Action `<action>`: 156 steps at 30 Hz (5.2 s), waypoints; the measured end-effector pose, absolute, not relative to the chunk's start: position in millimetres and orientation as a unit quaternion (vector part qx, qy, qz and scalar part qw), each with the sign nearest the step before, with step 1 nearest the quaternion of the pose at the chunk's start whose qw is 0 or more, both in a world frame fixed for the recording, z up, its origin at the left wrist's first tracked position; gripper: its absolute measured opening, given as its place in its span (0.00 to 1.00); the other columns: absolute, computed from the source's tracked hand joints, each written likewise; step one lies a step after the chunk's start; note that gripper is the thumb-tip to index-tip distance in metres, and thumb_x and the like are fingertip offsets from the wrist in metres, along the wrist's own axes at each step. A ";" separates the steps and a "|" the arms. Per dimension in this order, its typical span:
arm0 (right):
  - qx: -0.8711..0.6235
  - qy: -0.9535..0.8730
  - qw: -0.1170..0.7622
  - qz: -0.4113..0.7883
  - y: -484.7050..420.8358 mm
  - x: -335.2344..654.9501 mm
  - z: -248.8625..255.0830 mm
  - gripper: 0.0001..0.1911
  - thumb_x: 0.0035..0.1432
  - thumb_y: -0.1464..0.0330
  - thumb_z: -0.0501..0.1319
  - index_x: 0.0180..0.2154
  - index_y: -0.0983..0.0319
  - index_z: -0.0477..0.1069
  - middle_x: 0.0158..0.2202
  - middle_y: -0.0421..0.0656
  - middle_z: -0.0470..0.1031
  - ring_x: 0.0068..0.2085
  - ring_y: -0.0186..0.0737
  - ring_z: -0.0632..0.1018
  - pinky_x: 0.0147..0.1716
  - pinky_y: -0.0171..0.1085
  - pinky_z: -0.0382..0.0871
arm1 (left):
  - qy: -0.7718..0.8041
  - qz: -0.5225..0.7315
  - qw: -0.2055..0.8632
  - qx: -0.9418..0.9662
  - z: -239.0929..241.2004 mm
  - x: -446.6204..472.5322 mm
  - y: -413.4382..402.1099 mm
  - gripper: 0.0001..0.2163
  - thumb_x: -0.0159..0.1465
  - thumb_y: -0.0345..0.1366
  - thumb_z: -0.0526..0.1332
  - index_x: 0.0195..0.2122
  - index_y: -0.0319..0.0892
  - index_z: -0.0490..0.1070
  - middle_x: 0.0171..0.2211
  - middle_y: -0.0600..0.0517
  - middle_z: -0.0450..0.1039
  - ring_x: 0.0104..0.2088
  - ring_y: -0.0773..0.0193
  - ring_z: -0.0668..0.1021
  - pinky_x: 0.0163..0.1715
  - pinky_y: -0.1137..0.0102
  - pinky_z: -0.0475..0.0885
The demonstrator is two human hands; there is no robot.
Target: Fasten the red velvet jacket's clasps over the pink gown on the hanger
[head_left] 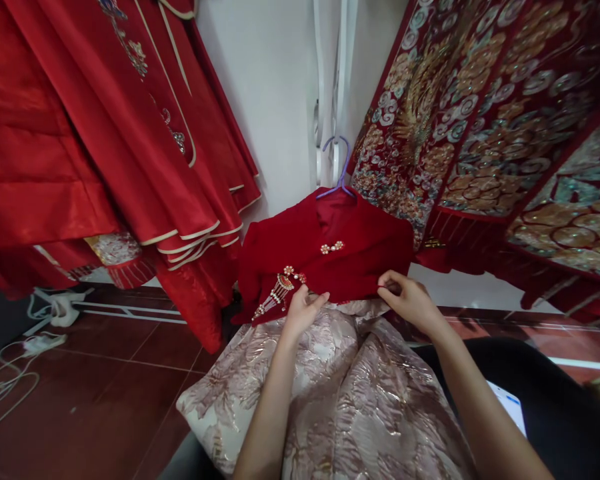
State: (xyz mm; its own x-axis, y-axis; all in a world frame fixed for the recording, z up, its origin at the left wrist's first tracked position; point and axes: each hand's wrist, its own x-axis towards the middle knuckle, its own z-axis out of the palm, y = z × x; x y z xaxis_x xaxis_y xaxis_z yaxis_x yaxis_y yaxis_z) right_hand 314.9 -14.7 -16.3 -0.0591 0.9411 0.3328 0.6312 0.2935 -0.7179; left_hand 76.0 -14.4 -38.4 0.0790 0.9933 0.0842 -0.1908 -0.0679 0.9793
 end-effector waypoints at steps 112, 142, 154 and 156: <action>-0.351 -0.773 0.373 0.374 -56.2 236.9 9.6 0.07 0.54 0.68 0.62 0.37 0.58 0.69 0.30 0.38 0.68 0.29 0.33 0.68 0.29 0.34 0.65 | 0.613 0.102 0.256 0.740 -14.3 24.7 -44.4 0.12 0.54 0.43 0.61 0.20 0.40 0.73 0.22 0.50 0.75 0.24 0.64 0.74 0.26 0.72 0.62; -0.391 -0.785 0.392 0.279 -23.4 219.1 -55.4 0.11 0.63 0.66 0.56 0.44 0.60 0.74 0.36 0.44 0.69 0.35 0.36 0.74 0.38 0.36 0.71 | 0.684 0.276 0.227 0.636 -20.1 45.7 -35.9 0.05 0.50 0.32 0.65 0.27 0.41 0.69 0.28 0.51 0.78 0.31 0.64 0.78 0.31 0.73 0.65; -0.375 -0.763 0.400 0.343 -25.5 219.9 -49.4 0.12 0.60 0.64 0.59 0.43 0.61 0.75 0.37 0.44 0.70 0.37 0.35 0.76 0.37 0.34 0.73 | 0.595 0.318 0.402 0.619 -27.1 38.1 -30.8 0.06 0.47 0.25 0.66 0.27 0.37 0.72 0.27 0.49 0.78 0.29 0.65 0.79 0.33 0.72 0.72; -0.375 -0.767 0.394 0.340 -24.6 220.8 -50.1 0.11 0.60 0.65 0.58 0.43 0.61 0.75 0.38 0.44 0.71 0.37 0.35 0.76 0.37 0.34 0.73 | 0.592 0.329 0.404 0.614 -27.4 37.5 -29.4 0.05 0.48 0.25 0.67 0.27 0.37 0.73 0.27 0.48 0.78 0.30 0.64 0.79 0.34 0.71 0.73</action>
